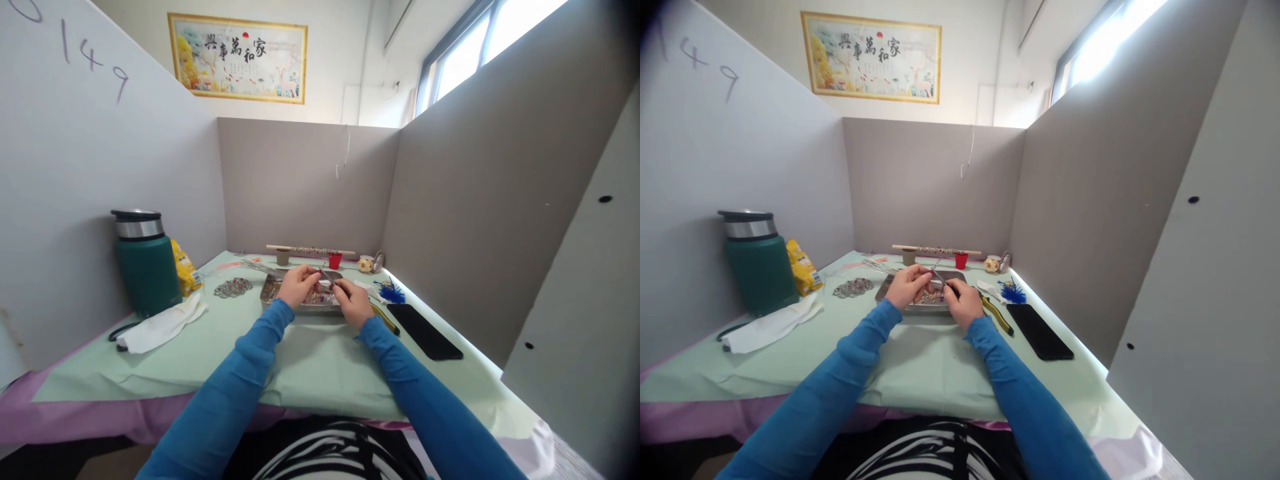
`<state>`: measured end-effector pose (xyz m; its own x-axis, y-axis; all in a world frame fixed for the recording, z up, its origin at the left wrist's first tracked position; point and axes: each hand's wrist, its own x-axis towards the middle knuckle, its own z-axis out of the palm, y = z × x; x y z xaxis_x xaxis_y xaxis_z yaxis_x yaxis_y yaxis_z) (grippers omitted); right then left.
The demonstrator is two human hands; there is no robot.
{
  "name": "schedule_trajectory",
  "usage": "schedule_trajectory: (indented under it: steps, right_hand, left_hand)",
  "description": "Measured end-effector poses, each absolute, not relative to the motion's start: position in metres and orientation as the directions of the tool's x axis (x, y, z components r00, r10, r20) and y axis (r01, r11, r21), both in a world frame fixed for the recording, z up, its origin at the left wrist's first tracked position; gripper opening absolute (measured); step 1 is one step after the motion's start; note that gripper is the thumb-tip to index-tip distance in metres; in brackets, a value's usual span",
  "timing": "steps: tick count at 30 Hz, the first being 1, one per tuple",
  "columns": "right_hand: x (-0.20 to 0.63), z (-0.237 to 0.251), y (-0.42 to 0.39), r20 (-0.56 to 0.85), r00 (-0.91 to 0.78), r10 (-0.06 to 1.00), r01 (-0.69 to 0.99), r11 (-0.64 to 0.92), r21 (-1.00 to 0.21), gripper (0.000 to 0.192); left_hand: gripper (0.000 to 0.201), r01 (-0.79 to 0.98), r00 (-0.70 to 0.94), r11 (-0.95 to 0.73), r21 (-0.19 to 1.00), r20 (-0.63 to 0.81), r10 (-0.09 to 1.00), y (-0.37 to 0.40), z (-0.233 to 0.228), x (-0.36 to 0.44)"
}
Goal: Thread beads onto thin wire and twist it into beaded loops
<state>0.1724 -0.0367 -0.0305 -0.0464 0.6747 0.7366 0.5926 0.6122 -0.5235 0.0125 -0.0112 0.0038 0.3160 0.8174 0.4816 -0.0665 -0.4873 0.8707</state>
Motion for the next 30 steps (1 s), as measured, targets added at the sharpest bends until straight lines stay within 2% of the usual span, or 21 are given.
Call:
schedule_trajectory:
  steps: [6,12,15,21,30]
  right_hand:
    - [0.1692,-0.0307,-0.0365,0.737,-0.003,0.676,0.593,0.594,-0.543,0.025]
    - [0.1696,-0.0303,-0.0349,0.654,-0.023,0.756,0.451,0.592,-0.668,0.027]
    - [0.1702,-0.0305,-0.0345,0.637,-0.040,0.770,0.420,0.591,-0.688,0.027]
    - [0.1681,-0.0287,-0.0365,0.673,-0.061,0.737,0.469,0.617,-0.633,0.028]
    - [0.1661,-0.0330,-0.0364,0.738,-0.081,0.670,0.592,0.628,-0.505,0.028]
  left_hand:
    - [0.019,-0.028,0.303,-0.499,0.866,0.483,0.821,-0.0075,0.0005,0.0142]
    - [0.024,-0.196,0.315,-0.384,0.902,0.428,0.847,-0.0092,0.0027,0.0128]
    - [0.025,-0.255,0.343,-0.318,0.913,0.393,0.853,-0.0100,0.0042,0.0110]
    - [0.024,-0.304,0.449,-0.182,0.935,0.309,0.838,-0.0120,0.0066,0.0066]
    - [0.023,-0.311,0.477,-0.137,0.940,0.279,0.833,-0.0117,0.0072,0.0043]
